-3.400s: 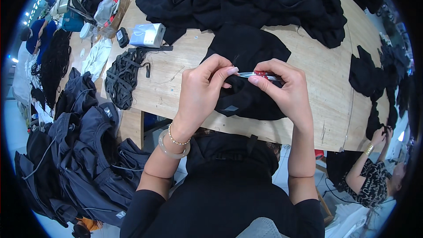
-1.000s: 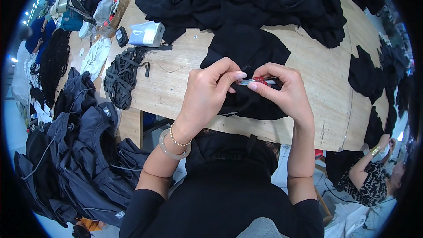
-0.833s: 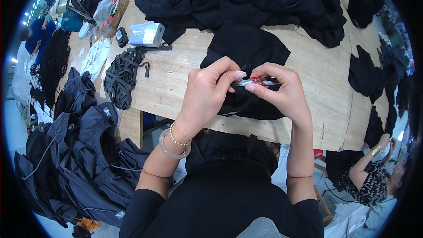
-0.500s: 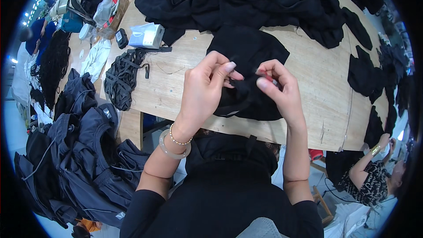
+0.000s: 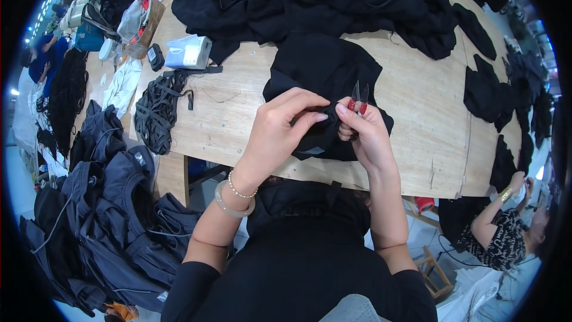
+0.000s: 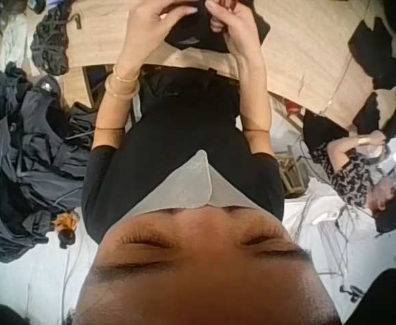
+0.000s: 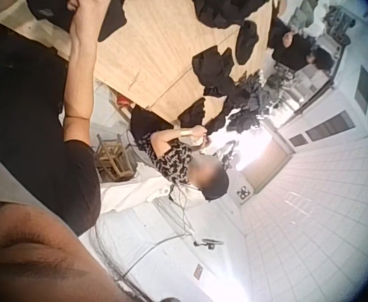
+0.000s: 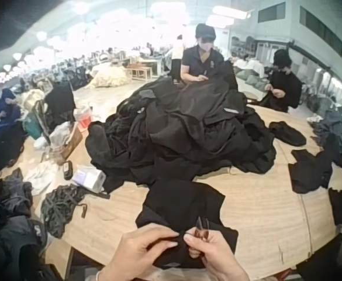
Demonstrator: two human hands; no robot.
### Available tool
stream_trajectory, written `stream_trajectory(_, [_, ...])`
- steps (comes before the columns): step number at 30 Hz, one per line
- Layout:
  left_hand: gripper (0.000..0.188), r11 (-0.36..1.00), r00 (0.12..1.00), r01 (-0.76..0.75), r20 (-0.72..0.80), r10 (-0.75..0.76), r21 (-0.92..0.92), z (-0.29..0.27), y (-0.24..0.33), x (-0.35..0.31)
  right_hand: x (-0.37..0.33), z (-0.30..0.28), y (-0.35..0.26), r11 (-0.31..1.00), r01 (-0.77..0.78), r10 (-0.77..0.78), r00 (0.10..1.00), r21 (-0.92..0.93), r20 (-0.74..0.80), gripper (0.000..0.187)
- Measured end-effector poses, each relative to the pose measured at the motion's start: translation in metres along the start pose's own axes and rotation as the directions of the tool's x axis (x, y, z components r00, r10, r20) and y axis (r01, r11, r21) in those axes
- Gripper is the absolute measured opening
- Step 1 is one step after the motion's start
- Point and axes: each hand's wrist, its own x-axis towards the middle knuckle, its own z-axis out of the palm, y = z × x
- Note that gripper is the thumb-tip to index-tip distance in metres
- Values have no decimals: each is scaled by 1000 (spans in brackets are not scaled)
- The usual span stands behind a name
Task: The person uses small scissors to trim loose threads and excess fabric from the edges of a black garment. They repeatedly adjust the fabric on the table to access different areas, snipping small sections of material throughout the process.
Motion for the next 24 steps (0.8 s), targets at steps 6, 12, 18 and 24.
stream_trajectory(6, [8, 986, 992, 97, -64, -107, -139, 1, -2, 2, -1, -5, -1, 993, -103, 101, 994, 59, 36, 13])
stream_trajectory(12, [13, 939, 978, 205, 32, -204, -276, 0, -1, 7, -6, 1, -15, 966, 33, -39, 999, -256, -18, 21])
stream_trajectory(18, [14, 922, 959, 280, 113, -258, -266, -5, 4, 12, -6, -17, -39, 596, 255, -256, 959, -761, 121, 29])
stream_trajectory(24, [14, 923, 949, 302, 166, -268, -238, -7, 3, 12, 0, -7, -46, 566, 205, -163, 977, -799, 135, 30])
